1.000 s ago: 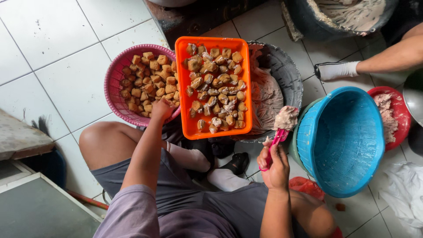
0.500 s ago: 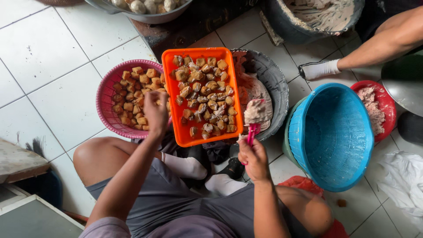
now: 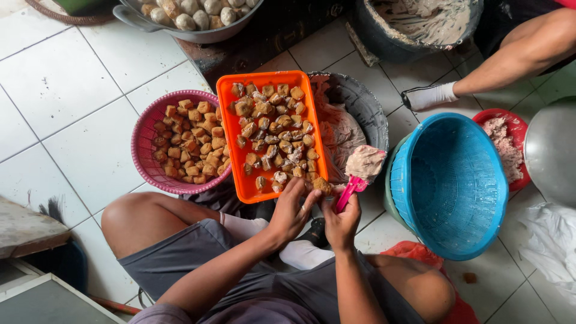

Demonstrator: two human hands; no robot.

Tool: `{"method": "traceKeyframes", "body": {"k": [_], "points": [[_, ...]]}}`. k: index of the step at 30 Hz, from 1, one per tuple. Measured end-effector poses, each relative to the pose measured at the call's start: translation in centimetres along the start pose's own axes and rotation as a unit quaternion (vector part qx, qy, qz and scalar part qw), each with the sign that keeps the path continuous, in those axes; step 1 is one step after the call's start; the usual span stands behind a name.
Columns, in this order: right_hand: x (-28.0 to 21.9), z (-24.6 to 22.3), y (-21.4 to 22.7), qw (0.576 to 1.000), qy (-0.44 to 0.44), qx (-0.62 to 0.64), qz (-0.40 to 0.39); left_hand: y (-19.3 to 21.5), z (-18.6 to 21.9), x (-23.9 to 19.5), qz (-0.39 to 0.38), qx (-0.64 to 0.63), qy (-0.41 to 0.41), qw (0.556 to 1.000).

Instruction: The person scoops a paste from a metal bowl with a pink spatula and fills small fried dough pieces, placing the stuffed items into an orange tray. The person repeats this process continuously while seated on the floor.

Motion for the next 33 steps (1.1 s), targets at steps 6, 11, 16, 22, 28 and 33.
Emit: {"method": "traceKeyframes", "body": {"k": [6, 11, 16, 22, 28, 33], "points": [[-0.1, 0.2, 0.0, 0.987, -0.094, 0.127, 0.024, -0.8, -2.9, -0.4, -0.004, -0.126, -0.076, 0.989], [0.1, 0.2, -0.2, 0.962, -0.114, 0.247, 0.017, -1.2, -5.1, 0.0, -0.032, -0.298, 0.004, 0.954], [0.8, -0.1, -1.0, 0.937, -0.129, 0.324, 0.031, -1.1, -5.0, 1.1, -0.017, -0.292, 0.004, 0.956], [1.6, -1.8, -1.2, 0.975, -0.147, 0.168, 0.015, -0.7, -4.8, 2.3, -0.022, -0.333, 0.043, 0.942], [-0.4, -1.7, -1.0, 0.959, -0.146, 0.231, -0.069, 1.3, -4.1, 4.6, 0.098, -0.302, 0.051, 0.947], [-0.4, -0.5, -0.9, 0.99, -0.104, 0.07, -0.059, 1.2, -1.3, 3.4, 0.076, -0.233, -0.025, 0.969]]}}
Point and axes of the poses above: each hand's wrist, its own x-axis towards the middle knuckle, its own y-axis out of the back of the hand, z = x × y, the point moved 1 cm from there along x, towards the middle knuckle, and after that the axes turned 12 degrees about -z, right-handed, at the moved point
